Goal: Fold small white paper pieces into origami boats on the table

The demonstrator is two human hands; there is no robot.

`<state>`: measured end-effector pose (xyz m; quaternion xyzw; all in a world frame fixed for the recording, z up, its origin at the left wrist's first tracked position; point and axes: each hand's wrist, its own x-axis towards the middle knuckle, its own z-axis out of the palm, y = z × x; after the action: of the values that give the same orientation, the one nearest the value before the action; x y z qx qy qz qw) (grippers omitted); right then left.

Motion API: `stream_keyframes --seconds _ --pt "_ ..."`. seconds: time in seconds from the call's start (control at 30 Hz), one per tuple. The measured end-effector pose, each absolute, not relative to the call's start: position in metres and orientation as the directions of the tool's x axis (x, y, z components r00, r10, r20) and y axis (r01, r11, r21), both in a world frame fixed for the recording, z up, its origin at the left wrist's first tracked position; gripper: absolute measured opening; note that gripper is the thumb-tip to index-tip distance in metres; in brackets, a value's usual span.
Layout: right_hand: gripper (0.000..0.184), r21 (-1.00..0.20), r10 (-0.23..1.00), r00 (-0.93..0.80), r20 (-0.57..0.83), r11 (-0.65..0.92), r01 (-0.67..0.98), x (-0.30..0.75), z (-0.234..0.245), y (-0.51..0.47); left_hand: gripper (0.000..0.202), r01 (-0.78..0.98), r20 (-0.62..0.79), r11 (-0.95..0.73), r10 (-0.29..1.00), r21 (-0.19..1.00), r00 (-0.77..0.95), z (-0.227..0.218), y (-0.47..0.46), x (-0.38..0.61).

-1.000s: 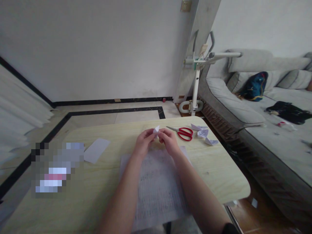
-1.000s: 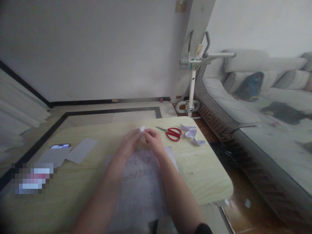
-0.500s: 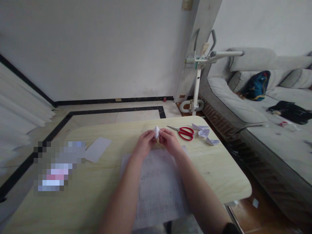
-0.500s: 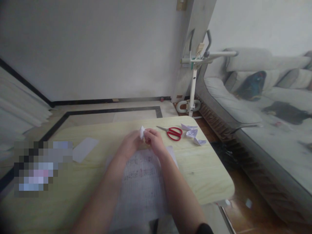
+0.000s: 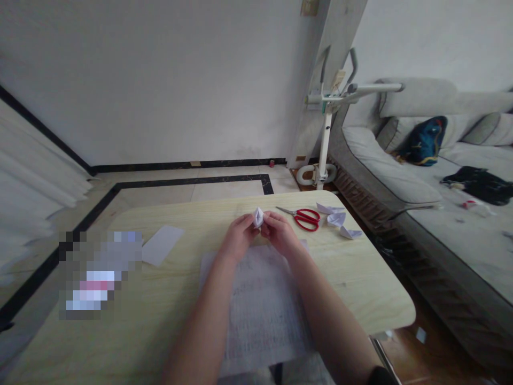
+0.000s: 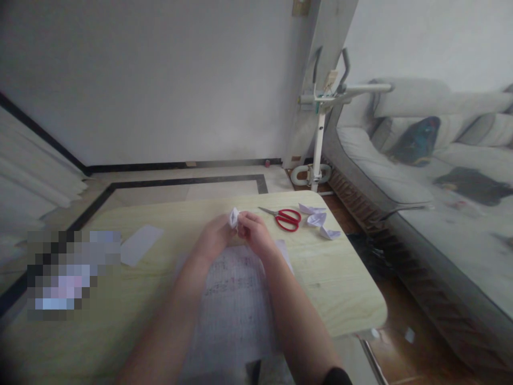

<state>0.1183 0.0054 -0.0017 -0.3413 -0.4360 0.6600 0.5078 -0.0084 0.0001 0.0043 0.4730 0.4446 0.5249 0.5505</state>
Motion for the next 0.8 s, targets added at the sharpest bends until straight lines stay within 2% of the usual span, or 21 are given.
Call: stream_keyframes --seconds 0.27,0.4,0.5,0.8 --pt "0.023 -0.901 0.969 -0.246 -0.003 -0.109 -0.419 0.1173 -0.0022 0.0053 0.023 -0.113 0.038 -0.037 0.999 0.993 0.007 0.0057 -0.0001 -0.0101" --pt "0.025 -0.928 0.981 -0.195 -0.002 -0.074 -0.364 0.1171 -0.0014 0.0050 0.022 -0.119 0.038 -0.040 0.999 0.992 -0.014 0.0047 0.0016 -0.0101" --pt "0.024 -0.943 0.985 -0.174 -0.005 -0.062 -0.327 0.1177 -0.0027 0.0056 0.021 -0.143 0.010 -0.008 1.000 0.990 0.009 0.0042 0.0021 -0.0102" --pt "0.021 -0.923 0.982 -0.188 -0.011 -0.082 -0.377 0.1182 -0.0059 0.0080 0.021 -0.258 -0.017 0.027 0.999 0.966 0.043 0.0056 -0.0006 -0.0107"
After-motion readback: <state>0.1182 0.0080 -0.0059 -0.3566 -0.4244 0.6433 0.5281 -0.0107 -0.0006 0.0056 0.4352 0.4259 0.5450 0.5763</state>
